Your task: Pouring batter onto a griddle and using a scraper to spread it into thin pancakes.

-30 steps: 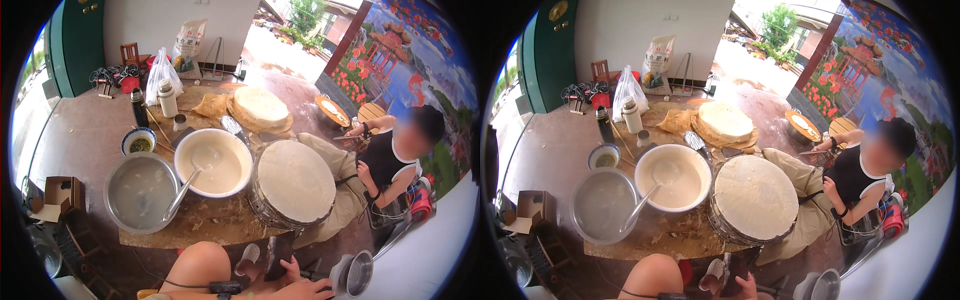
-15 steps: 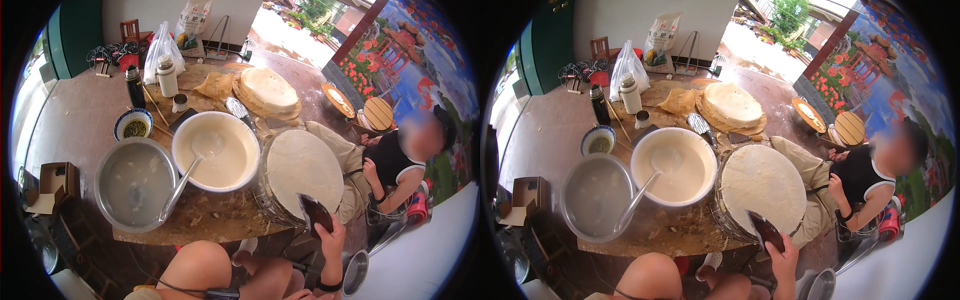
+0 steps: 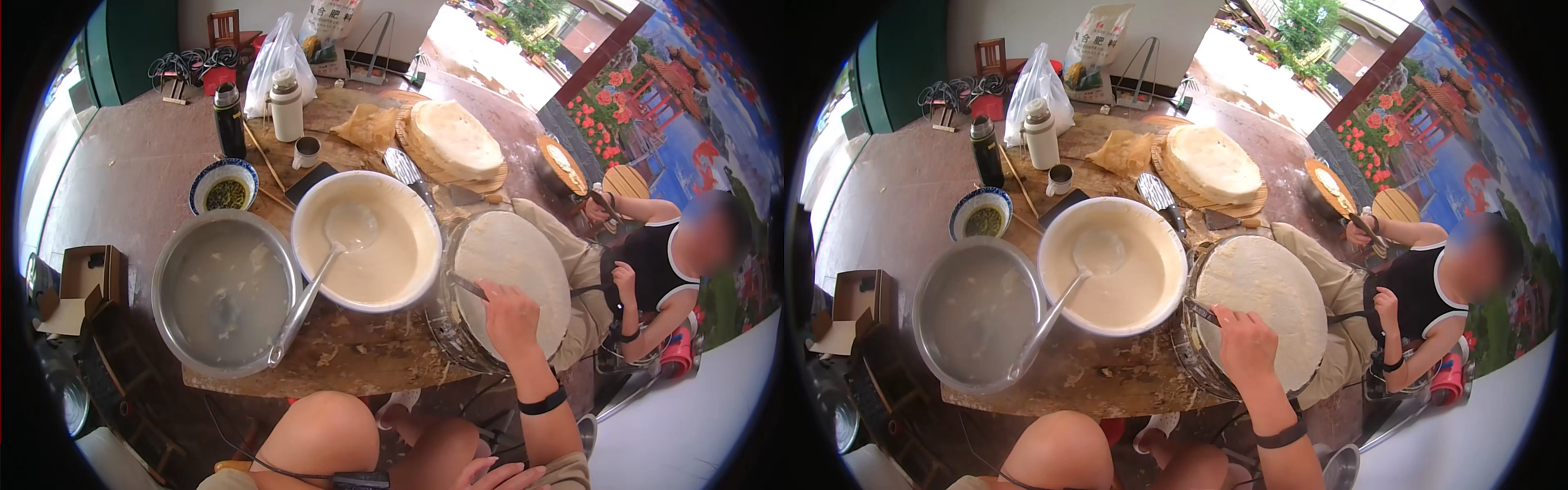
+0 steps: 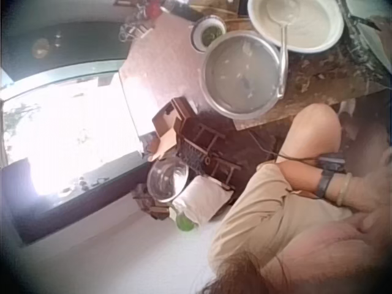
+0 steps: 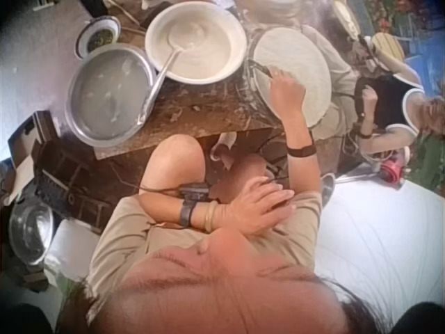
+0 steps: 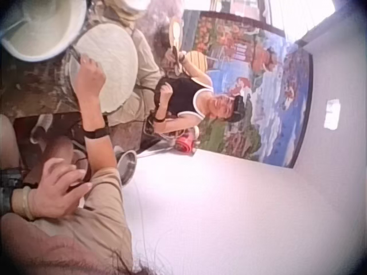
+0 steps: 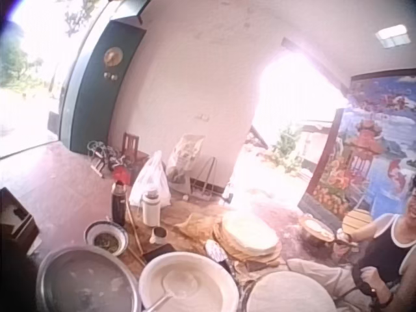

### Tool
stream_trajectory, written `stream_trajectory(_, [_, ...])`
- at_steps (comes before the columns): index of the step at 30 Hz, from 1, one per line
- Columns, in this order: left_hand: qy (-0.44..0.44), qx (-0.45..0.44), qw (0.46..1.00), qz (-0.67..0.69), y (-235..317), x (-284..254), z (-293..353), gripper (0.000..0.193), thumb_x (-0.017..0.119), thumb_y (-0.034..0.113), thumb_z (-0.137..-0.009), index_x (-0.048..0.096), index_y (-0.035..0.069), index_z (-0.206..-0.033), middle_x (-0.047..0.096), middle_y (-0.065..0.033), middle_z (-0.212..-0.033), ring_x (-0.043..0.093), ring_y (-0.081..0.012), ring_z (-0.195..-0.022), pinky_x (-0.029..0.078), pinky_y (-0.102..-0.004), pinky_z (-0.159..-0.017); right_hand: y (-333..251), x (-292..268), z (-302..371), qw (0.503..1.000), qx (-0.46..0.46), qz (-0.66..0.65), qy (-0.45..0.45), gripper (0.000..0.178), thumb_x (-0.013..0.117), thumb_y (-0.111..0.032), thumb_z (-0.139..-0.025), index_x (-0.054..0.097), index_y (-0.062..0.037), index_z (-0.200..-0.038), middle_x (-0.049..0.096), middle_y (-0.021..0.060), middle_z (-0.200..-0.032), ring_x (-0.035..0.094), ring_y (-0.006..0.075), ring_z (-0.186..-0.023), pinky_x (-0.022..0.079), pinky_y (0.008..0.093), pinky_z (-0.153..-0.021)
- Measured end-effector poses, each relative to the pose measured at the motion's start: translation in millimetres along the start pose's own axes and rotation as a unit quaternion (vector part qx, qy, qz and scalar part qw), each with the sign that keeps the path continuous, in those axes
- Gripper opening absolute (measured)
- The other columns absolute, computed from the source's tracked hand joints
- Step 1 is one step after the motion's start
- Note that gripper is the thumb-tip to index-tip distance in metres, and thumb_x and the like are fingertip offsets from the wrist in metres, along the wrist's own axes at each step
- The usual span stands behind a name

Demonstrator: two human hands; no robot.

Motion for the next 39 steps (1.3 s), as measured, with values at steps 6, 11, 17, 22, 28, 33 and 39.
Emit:
stream_trajectory(6, [-0.005, -0.011, 1.0, 0.01, -1, -7, -1, 0.037, 0.063, 0.013, -0.078, 0.062, 0.007, -0.115, 0.054, -0.0147, -0.124, 0.05, -0.0306, -0.111, 0.037, -0.0501, -0.096, -7, 4, -1, 0.999, -0.008, 0.023, -0.025, 0.022, 0.057, -0.008, -0.083, 0.067, -0.015, -0.101, 0.067, 0.0036, -0.079, 0.062, 0.0228, -0.073, 0.05, 0.0355, -0.06])
stream_trajectory(11, [-0.005, -0.012, 1.0, 0.013, -1, -7, -1, 0.038, 0.063, 0.014, -0.078, 0.062, 0.008, -0.115, 0.054, -0.0144, -0.125, 0.049, -0.0307, -0.112, 0.036, -0.0497, -0.096, -12, 2, 1, 0.997, -0.02, 0.02, -0.077, 0.025, 0.059, -0.008, -0.081, 0.066, -0.0163, -0.103, 0.067, 0.0043, -0.082, 0.063, 0.0239, -0.077, 0.051, 0.0363, -0.064])
stream_trajectory(17, [-0.01, -0.022, 1.0, -0.01, -2, -2, 4, 0.042, 0.065, 0.018, -0.076, 0.062, 0.012, -0.118, 0.054, -0.0115, -0.127, 0.049, -0.0293, -0.115, 0.034, -0.0507, -0.098, 27, -25, -17, 0.991, 0.078, -0.101, 0.029, 0.031, 0.063, -0.01, -0.081, 0.063, -0.0129, -0.111, 0.067, 0.0123, -0.088, 0.064, 0.0327, -0.081, 0.05, 0.0421, -0.071])
stream_trajectory(22, [-0.017, -0.052, 0.998, -0.037, -6, -7, 0, 0.044, 0.064, 0.019, -0.076, 0.062, 0.015, -0.12, 0.054, -0.0094, -0.128, 0.048, -0.0275, -0.117, 0.029, -0.0536, -0.101, 100, 9, -48, 0.974, 0.202, -0.095, 0.035, 0.03, 0.064, -0.01, -0.08, 0.061, -0.0112, -0.11, 0.067, 0.015, -0.089, 0.064, 0.0361, -0.087, 0.049, 0.0457, -0.074])
stream_trajectory(28, [0.001, -0.085, 0.995, -0.055, -9, -21, -3, 0.044, 0.06, 0.027, -0.079, 0.062, 0.016, -0.122, 0.052, -0.0078, -0.13, 0.045, -0.0259, -0.122, 0.023, -0.0538, -0.105, 150, 54, -77, 0.973, 0.228, 0.021, 0.001, 0.028, 0.063, -0.01, -0.081, 0.06, -0.014, -0.108, 0.069, 0.0135, -0.088, 0.065, 0.0354, -0.088, 0.05, 0.0466, -0.075])
stream_trajectory(33, [0.012, -0.112, 0.992, -0.06, -12, -29, -8, 0.053, 0.061, 0.045, -0.08, 0.061, 0.016, -0.125, 0.049, -0.0073, -0.134, 0.038, -0.0259, -0.128, 0.02, -0.0547, -0.107, 157, 83, -85, 0.979, 0.192, 0.06, -0.03, 0.03, 0.061, -0.008, -0.082, 0.061, -0.0185, -0.11, 0.069, 0.0119, -0.089, 0.066, 0.0336, -0.087, 0.05, 0.0459, -0.075])
stream_trajectory(39, [-0.006, -0.154, 0.987, -0.054, -15, -26, -10, 0.057, 0.062, 0.042, -0.082, 0.053, 0.017, -0.133, 0.04, -0.0093, -0.143, 0.027, -0.0295, -0.137, 0.014, -0.0599, -0.109, 144, 89, -82, 0.99, 0.14, 0.003, -0.01, 0.032, 0.06, -0.004, -0.079, 0.064, -0.0192, -0.106, 0.068, 0.0114, -0.085, 0.065, 0.032, -0.085, 0.05, 0.0442, -0.075])
Point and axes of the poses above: each hand's wrist, its own z-axis away from the middle knuckle, its own x-axis out of the palm, y = z × x, the point moved 8 cm from there along -z, towards the middle knuckle
